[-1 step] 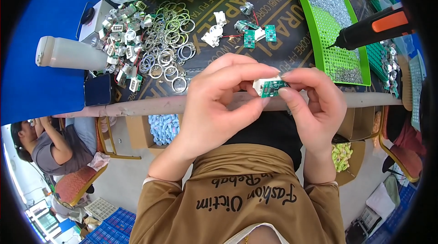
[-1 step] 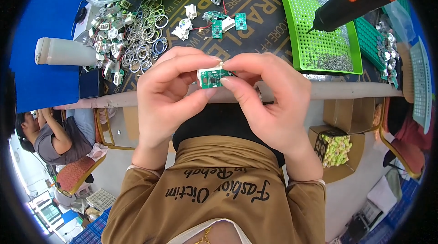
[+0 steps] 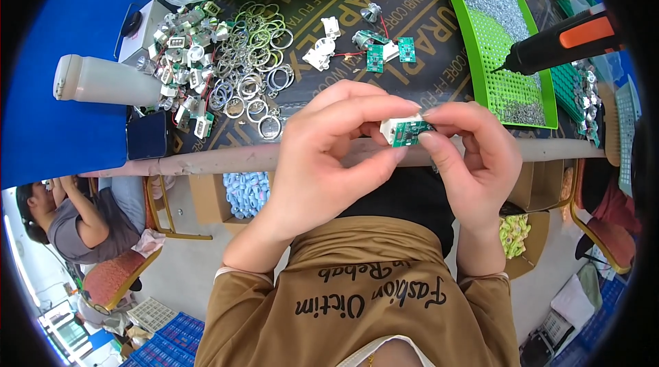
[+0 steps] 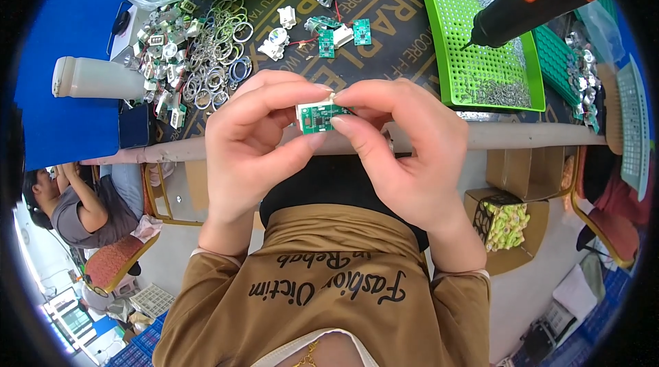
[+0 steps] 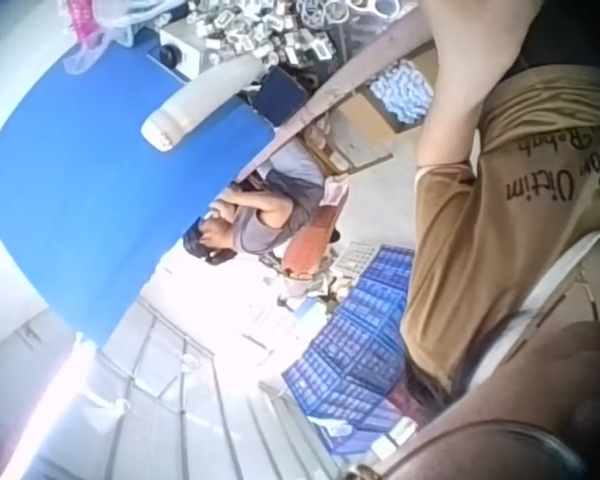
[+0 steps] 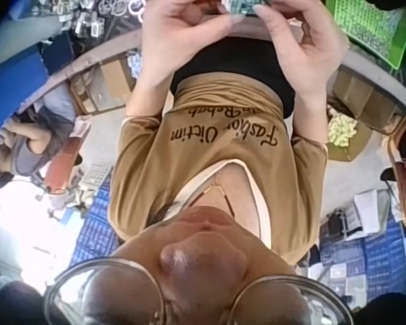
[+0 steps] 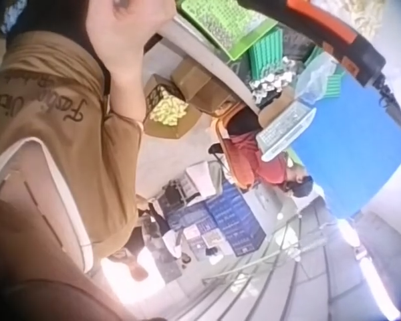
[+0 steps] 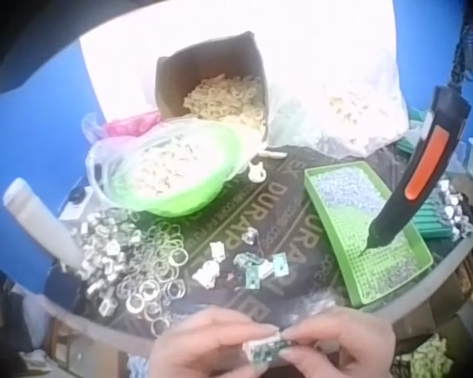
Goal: Assembling small electronic components into plastic housings using an electric screwdriver on a factory workbench.
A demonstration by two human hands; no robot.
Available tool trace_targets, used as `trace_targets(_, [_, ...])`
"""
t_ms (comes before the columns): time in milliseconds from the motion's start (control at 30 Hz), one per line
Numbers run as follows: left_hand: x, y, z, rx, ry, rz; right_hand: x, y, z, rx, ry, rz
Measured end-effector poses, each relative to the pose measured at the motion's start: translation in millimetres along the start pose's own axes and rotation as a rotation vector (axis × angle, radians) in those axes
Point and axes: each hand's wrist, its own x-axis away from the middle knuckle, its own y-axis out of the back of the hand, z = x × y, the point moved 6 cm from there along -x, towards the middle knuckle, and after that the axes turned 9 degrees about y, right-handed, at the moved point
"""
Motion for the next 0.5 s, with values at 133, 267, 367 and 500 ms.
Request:
trace_targets(133, [1.2,-0.8,-3.9,-0.047,-0.003,0.016,-1.3,0.3,2.3,0.031,0.029,0.006])
trace_targets(267, [1.0,-1.6,-3.0,0.028,-0.005,0.021,-2.2,0.4,5.1,0.051,0.008,-0.003])
trace_targets(367, [-1.0,-1.1,7.3,0.138,0.042,0.008,0.9,2.7,0.0,0.017,-0.066,-0.051])
trace_targets(500, [-2.8,0.8,13.0,0.210,0.099,0.017,1.5,14.6,-0.6,-0.001,0.001,-0.167])
